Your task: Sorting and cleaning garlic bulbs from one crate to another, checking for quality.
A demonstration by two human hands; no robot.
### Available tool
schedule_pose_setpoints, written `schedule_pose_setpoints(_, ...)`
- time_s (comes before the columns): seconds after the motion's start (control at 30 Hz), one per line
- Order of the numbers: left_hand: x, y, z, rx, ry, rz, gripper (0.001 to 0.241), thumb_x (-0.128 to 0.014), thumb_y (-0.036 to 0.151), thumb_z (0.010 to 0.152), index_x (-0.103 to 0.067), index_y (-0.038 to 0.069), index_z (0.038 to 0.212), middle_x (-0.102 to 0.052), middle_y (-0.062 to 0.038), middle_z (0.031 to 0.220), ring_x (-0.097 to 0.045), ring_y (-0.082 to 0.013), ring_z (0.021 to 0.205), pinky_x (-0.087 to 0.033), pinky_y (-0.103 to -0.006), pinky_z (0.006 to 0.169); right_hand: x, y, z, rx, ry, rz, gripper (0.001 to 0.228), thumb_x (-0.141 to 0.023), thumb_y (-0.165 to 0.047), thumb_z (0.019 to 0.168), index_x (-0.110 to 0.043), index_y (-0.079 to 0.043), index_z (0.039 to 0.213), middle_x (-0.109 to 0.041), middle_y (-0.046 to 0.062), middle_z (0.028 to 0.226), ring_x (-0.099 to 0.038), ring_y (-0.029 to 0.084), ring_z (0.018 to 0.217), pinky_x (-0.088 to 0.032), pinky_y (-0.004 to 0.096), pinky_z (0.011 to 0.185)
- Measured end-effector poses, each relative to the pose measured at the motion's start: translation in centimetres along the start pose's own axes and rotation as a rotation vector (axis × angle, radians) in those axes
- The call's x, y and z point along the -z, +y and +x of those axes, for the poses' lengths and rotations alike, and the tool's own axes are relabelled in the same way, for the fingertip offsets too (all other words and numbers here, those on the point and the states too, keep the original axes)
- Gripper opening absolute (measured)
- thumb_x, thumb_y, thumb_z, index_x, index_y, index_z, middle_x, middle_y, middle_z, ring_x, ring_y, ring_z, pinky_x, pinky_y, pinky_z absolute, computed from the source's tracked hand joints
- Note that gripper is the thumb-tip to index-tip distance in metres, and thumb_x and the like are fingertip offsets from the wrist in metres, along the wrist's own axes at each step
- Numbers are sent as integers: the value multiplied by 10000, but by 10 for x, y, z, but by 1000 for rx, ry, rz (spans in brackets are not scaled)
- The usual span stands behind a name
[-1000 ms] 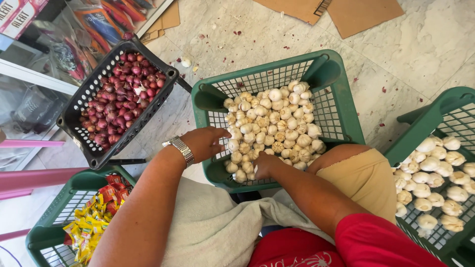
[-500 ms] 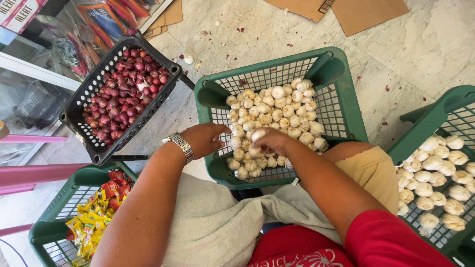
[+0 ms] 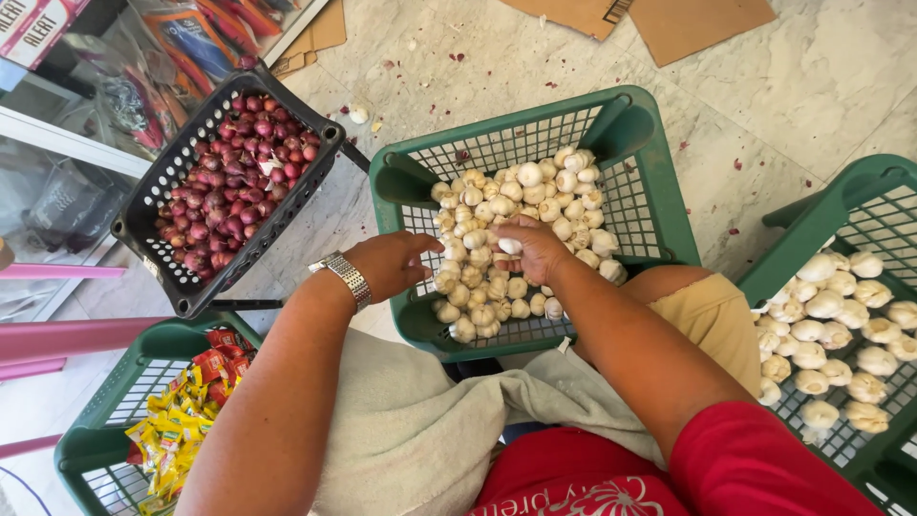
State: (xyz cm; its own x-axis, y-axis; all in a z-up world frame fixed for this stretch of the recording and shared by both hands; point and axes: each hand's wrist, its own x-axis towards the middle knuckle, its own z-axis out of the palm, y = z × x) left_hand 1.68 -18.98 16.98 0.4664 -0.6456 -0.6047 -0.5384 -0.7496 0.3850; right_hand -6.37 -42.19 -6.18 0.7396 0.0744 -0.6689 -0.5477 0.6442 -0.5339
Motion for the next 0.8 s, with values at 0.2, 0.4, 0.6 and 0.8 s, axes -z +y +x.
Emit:
schedule_pose_setpoints(0.2, -1, -9, 1, 36, -22, 1, 439, -654, 298, 946, -586, 247, 1377, -681, -85, 1073, -683, -265, 989, -545, -414, 865, -2, 36, 8, 26, 3, -752, 339, -824, -254, 856, -657, -113, 1116, -698, 120, 969, -671, 271, 891, -543, 415, 703)
schedule_pose_setpoints(0.4, 1, -6, 2, 10, -33, -16, 437, -646, 300, 944, -586, 239, 1372, -694, -97, 1080, -689, -274, 1000, -547, -414, 866, -28, 72, -37, 90, -158, -1638, 865, -874, -377, 710, -461, -208, 1451, -482, 182, 1391, -589, 389, 1210, -520, 476, 977)
schedule_pose_setpoints(0.6, -7, -23, 14, -51, 4, 10, 425, -661, 302, 934, -603, 232, 1349, -684, -105, 1098, -675, -288, 1017, -540, -424, 873, -18, 92, -43, -85, -224, -1801, 767, -796, -463, 760, -523, -240, 1441, -440, 216, 1441, -583, 406, 1238, -517, 475, 1004)
schedule_pose_setpoints(0.8, 4, 0, 2, 34, -57, 20, 428, -630, 317, 956, -581, 256, 1377, -686, -95, 1100, -680, -267, 1023, -543, -418, 876, 3, 99, -8, -188, -303, -1559, 577, -734, -386, 790, -571, -180, 1304, -558, 175, 1262, -663, 394, 1040, -568, 499, 817)
